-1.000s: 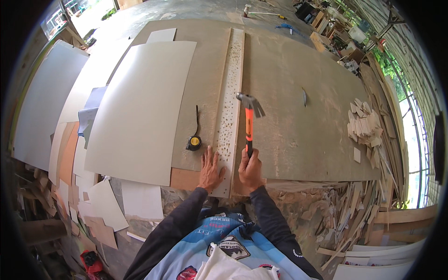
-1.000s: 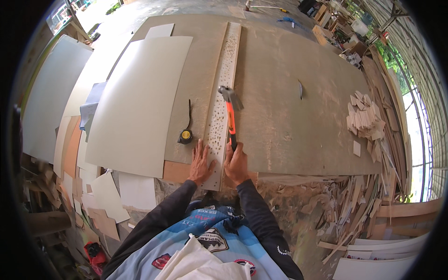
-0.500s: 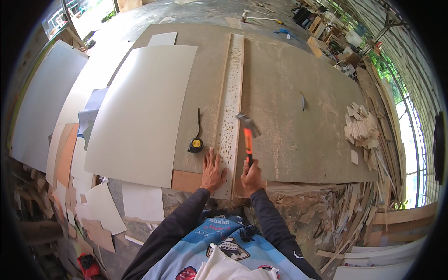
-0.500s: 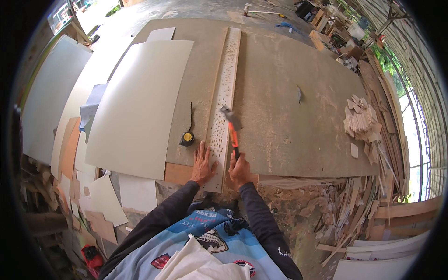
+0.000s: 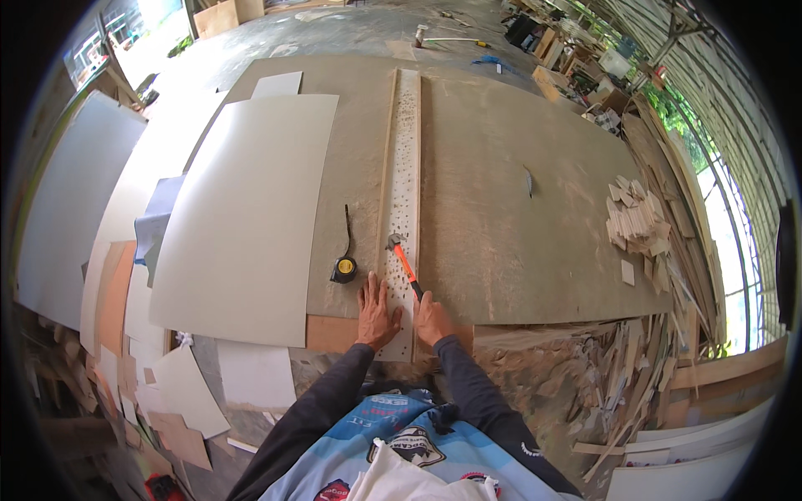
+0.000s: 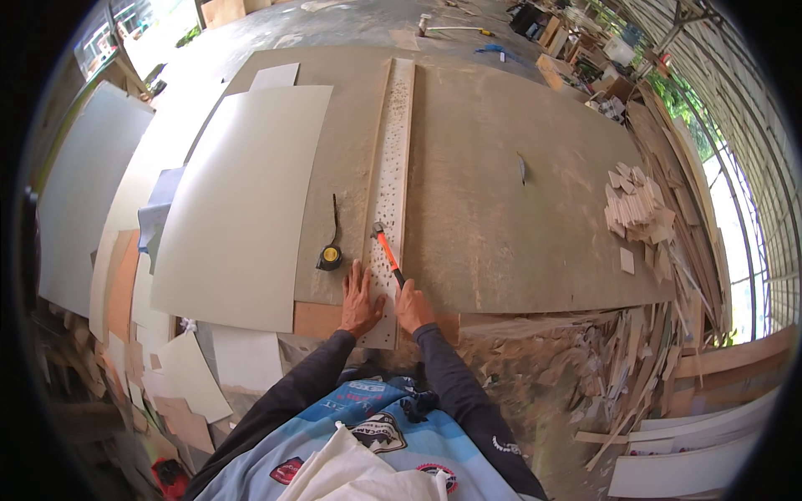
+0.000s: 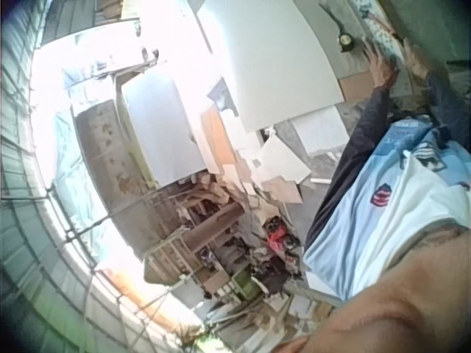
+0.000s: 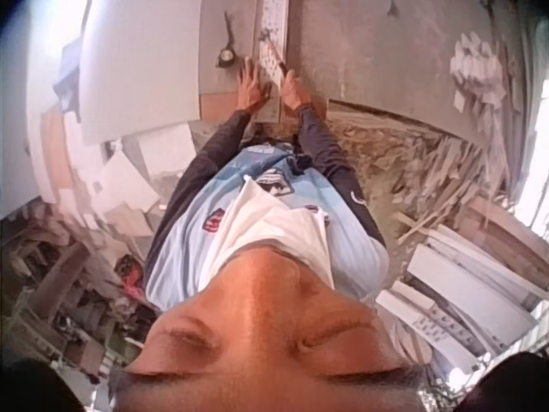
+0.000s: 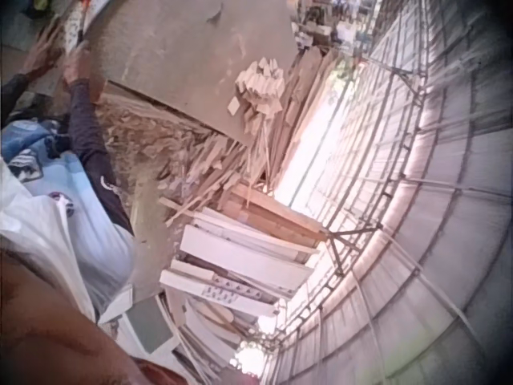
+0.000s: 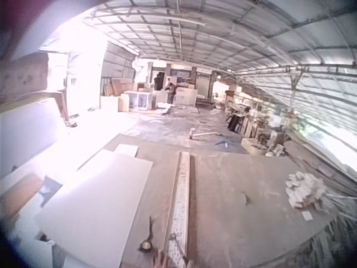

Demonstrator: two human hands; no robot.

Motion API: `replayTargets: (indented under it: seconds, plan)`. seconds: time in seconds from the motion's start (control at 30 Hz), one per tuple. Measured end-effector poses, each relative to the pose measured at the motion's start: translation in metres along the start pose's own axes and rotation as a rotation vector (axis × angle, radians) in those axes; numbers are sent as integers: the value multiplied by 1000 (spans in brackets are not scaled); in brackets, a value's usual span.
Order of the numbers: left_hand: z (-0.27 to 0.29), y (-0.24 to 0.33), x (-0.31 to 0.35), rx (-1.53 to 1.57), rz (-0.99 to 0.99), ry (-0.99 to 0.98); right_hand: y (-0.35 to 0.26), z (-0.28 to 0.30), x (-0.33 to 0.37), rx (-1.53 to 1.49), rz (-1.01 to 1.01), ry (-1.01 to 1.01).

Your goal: The person measures a large wooden board with a tape measure, hammers a thin wooden strip onto it, and then collects and carries several white panels and small wooden scraps from a pile on the floor.

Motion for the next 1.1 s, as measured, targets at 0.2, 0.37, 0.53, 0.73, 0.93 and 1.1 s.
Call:
replayTargets:
  seconds: [0.2, 0.37, 0.53, 0.73, 0.93, 1.1]
  plan:
    - [-5, -8, -2, 69, 29, 0, -16, -9, -17, -98, -50, 209]
    - [-15, -29, 2, 249, -14, 60, -41, -18, -12, -71, 91, 323]
    - [-10, -32, 4, 372, 35, 44, -22, 17, 42, -22, 320, 273]
    - [-7, -21, 18, 270, 51, 93, 122, 68, 126, -279, 39, 231]
    - [-17, 88, 19, -179, -147, 85, 275, 105, 261, -308, -522, 550]
    - [-82, 221, 41, -132, -521, -139, 348, 96, 377, -381, -771, 556]
Point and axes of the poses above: each hand's wrist, its own x-axis away from the middle knuckle, its own z-axis out of the back of the hand, y = z × x, the point moved 4 cm from there along -x, towards the middle knuckle, and after that the axes turned 5 degrees about -x, right-handed, at the moved point
